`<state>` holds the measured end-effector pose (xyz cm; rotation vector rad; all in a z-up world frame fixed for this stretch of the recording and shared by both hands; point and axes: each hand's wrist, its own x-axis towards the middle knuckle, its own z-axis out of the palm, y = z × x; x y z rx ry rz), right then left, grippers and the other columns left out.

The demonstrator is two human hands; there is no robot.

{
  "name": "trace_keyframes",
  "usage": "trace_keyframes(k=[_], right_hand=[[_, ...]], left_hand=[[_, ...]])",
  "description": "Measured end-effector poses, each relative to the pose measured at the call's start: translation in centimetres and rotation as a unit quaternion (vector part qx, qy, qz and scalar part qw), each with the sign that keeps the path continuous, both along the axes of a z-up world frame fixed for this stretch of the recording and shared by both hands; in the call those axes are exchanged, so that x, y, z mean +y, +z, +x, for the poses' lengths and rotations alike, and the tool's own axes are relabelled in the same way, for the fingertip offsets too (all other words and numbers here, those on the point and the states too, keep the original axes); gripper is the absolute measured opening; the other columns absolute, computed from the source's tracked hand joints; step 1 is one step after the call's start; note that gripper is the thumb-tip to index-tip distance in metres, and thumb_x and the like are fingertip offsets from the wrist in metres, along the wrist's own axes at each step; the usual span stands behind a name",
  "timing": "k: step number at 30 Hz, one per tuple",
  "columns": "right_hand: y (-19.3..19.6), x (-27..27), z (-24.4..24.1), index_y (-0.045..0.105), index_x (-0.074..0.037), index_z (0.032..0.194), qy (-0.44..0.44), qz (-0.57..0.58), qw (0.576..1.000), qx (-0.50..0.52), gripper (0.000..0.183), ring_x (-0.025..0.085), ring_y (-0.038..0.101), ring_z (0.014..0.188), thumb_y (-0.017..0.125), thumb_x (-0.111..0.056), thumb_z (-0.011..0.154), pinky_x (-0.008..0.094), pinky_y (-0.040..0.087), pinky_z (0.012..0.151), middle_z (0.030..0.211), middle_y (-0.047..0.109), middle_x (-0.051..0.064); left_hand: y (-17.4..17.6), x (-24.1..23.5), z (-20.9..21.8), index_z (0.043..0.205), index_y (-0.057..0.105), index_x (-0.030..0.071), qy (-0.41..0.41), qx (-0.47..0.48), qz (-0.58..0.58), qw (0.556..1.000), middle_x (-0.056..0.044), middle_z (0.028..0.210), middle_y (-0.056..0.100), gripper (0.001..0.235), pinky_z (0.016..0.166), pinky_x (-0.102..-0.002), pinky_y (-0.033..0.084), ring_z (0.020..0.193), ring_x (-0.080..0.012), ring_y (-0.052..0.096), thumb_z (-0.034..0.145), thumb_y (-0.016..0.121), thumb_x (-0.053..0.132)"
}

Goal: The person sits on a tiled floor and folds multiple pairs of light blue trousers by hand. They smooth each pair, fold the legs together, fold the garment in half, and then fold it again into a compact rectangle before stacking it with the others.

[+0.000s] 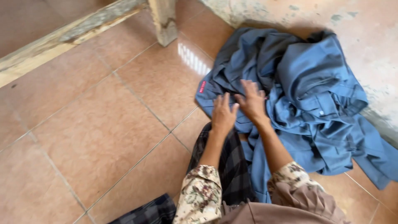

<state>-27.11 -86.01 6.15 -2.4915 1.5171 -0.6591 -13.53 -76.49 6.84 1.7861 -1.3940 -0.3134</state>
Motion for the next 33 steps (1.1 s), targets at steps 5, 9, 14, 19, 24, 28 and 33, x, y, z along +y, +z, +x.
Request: trace_keyframes(k=[5,9,14,19,24,28,33], right_hand=[[7.9,2.9,-13.2,0.055,-0.016,0.156,-0.263,-0.159,0.945,0.107,0.075,0.051,0.013,0.152,0.089,-0.018,0.088,0.079,0.018,0.108,0.170,0.019,0.025],[5.5,1.3,-18.3,0.014,-0.026,0.166,-0.369,0.068,0.927,-0.021,0.100,0.051,0.040,0.143,0.080,-0.033,0.091,0.075,0.019,0.108,0.159,0.034,0.028],[-0.1,-1.2,-12.5,0.060,-0.028,0.141,-0.266,0.058,0.952,-0.137,0.058,0.040,0.066,0.116,0.071,-0.026,0.083,0.051,0.050,0.100,0.127,0.070,0.012],[5.8,1.0,-2.4,0.056,-0.031,0.144,-0.155,0.068,0.945,-0.280,0.066,0.035,0.069,0.105,0.064,-0.015,0.081,0.047,0.055,0.091,0.109,0.071,0.011],[10.3,5.1,4.9,0.049,-0.035,0.150,-0.041,0.168,0.918,-0.356,0.068,0.033,0.070,0.098,0.049,-0.011,0.087,0.047,0.054,0.090,0.100,0.070,0.011],[10.7,6.1,8.2,0.046,-0.034,0.155,0.086,0.212,0.903,-0.364,0.073,0.030,0.072,0.105,0.044,-0.008,0.087,0.045,0.055,0.095,0.110,0.076,0.009],[10.1,7.5,10.3,0.047,-0.022,0.157,0.191,0.144,0.896,-0.373,0.085,0.027,0.071,0.114,0.043,0.014,0.080,0.041,0.054,0.101,0.118,0.077,0.010]], left_hand=[[-0.9,-0.1,-7.9,0.149,0.052,0.018,-0.238,0.147,0.117,0.953,-0.022,0.135,0.062,0.056,0.105,-0.050,0.051,0.129,-0.0389,0.060,0.100,0.057,0.045],[-3.7,-0.8,-7.4,0.148,0.053,0.017,-0.242,0.189,0.184,0.934,-0.022,0.130,0.067,0.058,0.105,-0.049,0.051,0.126,-0.0363,0.063,0.098,0.060,0.047],[3.1,-0.2,-4.0,0.156,0.041,0.008,-0.125,0.576,0.157,0.793,-0.037,0.149,0.045,0.063,0.110,-0.059,0.044,0.139,-0.0480,0.047,0.106,0.050,0.045],[5.3,0.2,-3.0,0.161,0.031,0.012,-0.114,0.642,0.140,0.745,-0.032,0.155,0.037,0.078,0.110,-0.057,0.041,0.144,-0.0465,0.040,0.102,0.055,0.057],[9.7,0.1,-1.5,0.166,0.003,0.021,-0.078,0.702,0.082,0.703,-0.024,0.164,0.028,0.105,0.115,-0.058,0.037,0.148,-0.0407,0.035,0.092,0.065,0.061],[4.8,-1.7,1.5,0.152,0.028,0.020,0.060,0.716,-0.032,0.694,-0.016,0.150,0.040,0.081,0.110,-0.057,0.041,0.136,-0.0367,0.045,0.093,0.068,0.058],[0.3,-1.6,10.3,0.108,0.062,0.021,0.109,0.735,-0.129,0.657,-0.003,0.104,0.061,0.020,0.092,-0.046,0.057,0.099,-0.0303,0.070,0.100,0.070,0.038]])
